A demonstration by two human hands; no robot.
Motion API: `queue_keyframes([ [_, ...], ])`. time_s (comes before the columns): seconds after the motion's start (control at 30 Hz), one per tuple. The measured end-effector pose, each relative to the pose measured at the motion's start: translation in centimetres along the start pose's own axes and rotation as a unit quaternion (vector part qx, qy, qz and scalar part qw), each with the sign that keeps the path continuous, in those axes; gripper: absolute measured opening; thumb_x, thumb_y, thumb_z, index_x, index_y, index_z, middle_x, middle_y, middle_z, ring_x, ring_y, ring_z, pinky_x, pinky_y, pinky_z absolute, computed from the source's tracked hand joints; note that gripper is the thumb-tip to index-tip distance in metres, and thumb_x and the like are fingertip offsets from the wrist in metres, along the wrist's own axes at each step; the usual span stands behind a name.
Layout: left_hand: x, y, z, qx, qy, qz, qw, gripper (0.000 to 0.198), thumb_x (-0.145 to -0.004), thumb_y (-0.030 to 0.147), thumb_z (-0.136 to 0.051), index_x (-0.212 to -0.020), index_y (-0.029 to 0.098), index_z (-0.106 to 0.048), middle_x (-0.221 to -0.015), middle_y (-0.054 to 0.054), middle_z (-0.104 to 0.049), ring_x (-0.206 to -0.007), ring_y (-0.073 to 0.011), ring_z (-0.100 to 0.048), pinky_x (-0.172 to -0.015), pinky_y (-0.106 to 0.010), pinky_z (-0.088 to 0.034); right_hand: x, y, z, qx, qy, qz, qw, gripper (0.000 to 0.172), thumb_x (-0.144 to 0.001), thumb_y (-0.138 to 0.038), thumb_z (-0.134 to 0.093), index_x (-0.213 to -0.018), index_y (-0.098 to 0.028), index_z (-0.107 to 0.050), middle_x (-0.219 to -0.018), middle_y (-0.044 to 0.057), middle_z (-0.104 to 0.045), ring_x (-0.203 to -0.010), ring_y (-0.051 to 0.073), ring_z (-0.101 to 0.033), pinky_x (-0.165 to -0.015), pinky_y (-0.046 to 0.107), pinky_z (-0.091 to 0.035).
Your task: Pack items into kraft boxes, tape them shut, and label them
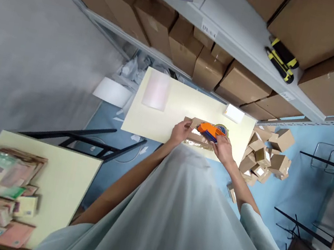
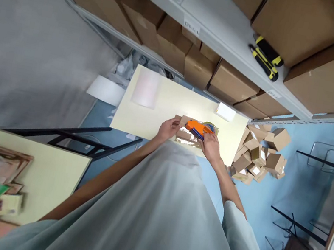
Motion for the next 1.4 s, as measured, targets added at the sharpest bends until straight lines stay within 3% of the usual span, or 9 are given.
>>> queue_keyframes([
  [0.17,0.4,0.3,0.1,-0.027,0.006,-0.005,1.000,0.036,-0.097,0.032,-0.075,-0.130,0.020,-0.079,-0.132,-0.010,-0.084,-0.110,-0.0263,-0.083,-0.108,-0.039,-0.062,0.6,-0.5,-2.6,0.033,-0.030,-0.022,0.999,0.032,-0.106,-0.020,-0.055,-0.134,-0.012,-0.066,-0.123,0.020,-0.076,-0.121,0.036,-0.067,-0.125,0.055,-0.046],
  [0.33,0.6,1.0,0.4,-0.050,-0.006,0.005,0.999,0.038,-0.096,0.031,-0.074,-0.132,0.019,-0.077,-0.130,-0.010,-0.083,-0.106,-0.0275,-0.082,-0.104,-0.040,-0.063,-0.9,-1.4,-2.9,0.048,-0.028,-0.073,0.996,0.033,-0.112,-0.036,-0.059,-0.131,-0.010,-0.065,-0.126,0.026,-0.074,-0.122,0.040,-0.067,-0.120,0.058,-0.046],
  [0.5,1.5,4.4,2.2,-0.072,0.017,-0.129,0.989,0.047,-0.094,0.026,-0.067,-0.140,0.020,-0.073,-0.148,-0.014,-0.073,-0.141,-0.0318,-0.066,-0.125,-0.049,-0.052,-1.3,-0.9,-3.1,0.046,-0.053,-0.071,0.995,0.028,-0.114,-0.033,-0.058,-0.130,-0.011,-0.067,-0.125,0.024,-0.076,-0.123,0.037,-0.069,-0.119,0.053,-0.048],
  [0.6,2.7,6.3,2.6,-0.045,-0.036,-0.183,0.981,0.050,-0.094,0.030,-0.065,-0.142,0.021,-0.072,-0.150,-0.011,-0.072,-0.144,-0.0296,-0.063,-0.127,-0.048,-0.051,-1.1,-0.6,-2.3,0.038,-0.052,-0.054,0.996,0.032,-0.113,-0.034,-0.061,-0.133,-0.010,-0.067,-0.125,0.024,-0.077,-0.121,0.038,-0.071,-0.119,0.054,-0.049],
  [0.77,4.4,8.0,2.0,0.013,-0.149,-0.157,0.976,0.047,-0.094,0.047,-0.071,-0.132,0.020,-0.078,-0.136,-0.011,-0.079,-0.121,-0.0263,-0.076,-0.113,-0.042,-0.062,0.2,-0.6,0.1,0.013,-0.066,-0.039,0.997,0.036,-0.114,-0.044,-0.060,-0.133,-0.013,-0.064,-0.121,0.023,-0.078,-0.113,0.039,-0.074,-0.107,0.054,-0.058],
  [0.87,4.9,9.0,2.6,0.029,-0.139,-0.157,0.977,0.047,-0.095,0.057,-0.073,-0.121,0.019,-0.081,-0.130,-0.012,-0.080,-0.117,-0.0265,-0.077,-0.110,-0.043,-0.064,1.0,-0.6,1.8,-0.001,-0.073,-0.022,0.997,0.040,-0.114,-0.052,-0.059,-0.129,-0.015,-0.063,-0.118,0.022,-0.078,-0.109,0.040,-0.075,-0.103,0.054,-0.060],
  [1.03,5.6,10.5,2.9,0.081,-0.159,-0.160,0.971,0.069,-0.095,0.068,-0.073,-0.146,0.021,-0.073,-0.155,-0.014,-0.070,-0.141,-0.0321,-0.069,-0.117,-0.048,-0.062,1.4,-0.6,4.0,-0.030,-0.076,0.020,0.996,0.041,-0.113,-0.055,-0.061,-0.127,-0.017,-0.063,-0.120,0.020,-0.076,-0.113,0.039,-0.074,-0.103,0.052,-0.059],
  [1.13,6.2,10.9,2.5,0.091,-0.200,-0.127,0.967,0.063,-0.099,0.066,-0.069,-0.144,0.022,-0.076,-0.143,-0.012,-0.078,-0.132,-0.0314,-0.075,-0.117,-0.048,-0.062,1.5,-0.8,4.7,-0.036,-0.082,0.036,0.995,0.042,-0.113,-0.056,-0.061,-0.127,-0.016,-0.063,-0.122,0.020,-0.076,-0.115,0.038,-0.073,-0.105,0.050,-0.057],
  [1.4,7.5,12.0,4.1,0.100,-0.185,-0.115,0.971,0.059,-0.102,0.071,-0.067,-0.131,0.023,-0.083,-0.130,-0.010,-0.082,-0.125,-0.0317,-0.077,-0.112,-0.049,-0.064,2.4,-1.8,5.9,-0.055,-0.109,0.018,0.992,0.036,-0.110,-0.057,-0.067,-0.116,-0.021,-0.069,-0.115,0.014,-0.079,-0.107,0.035,-0.075,-0.095,0.045,-0.060],
])
Point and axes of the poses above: each hand's wrist, its own x-axis away from the middle knuckle, its own z-axis out of the back of the hand, y = z × x, the point moved 7 cm from there along -x, towards the middle knuckle
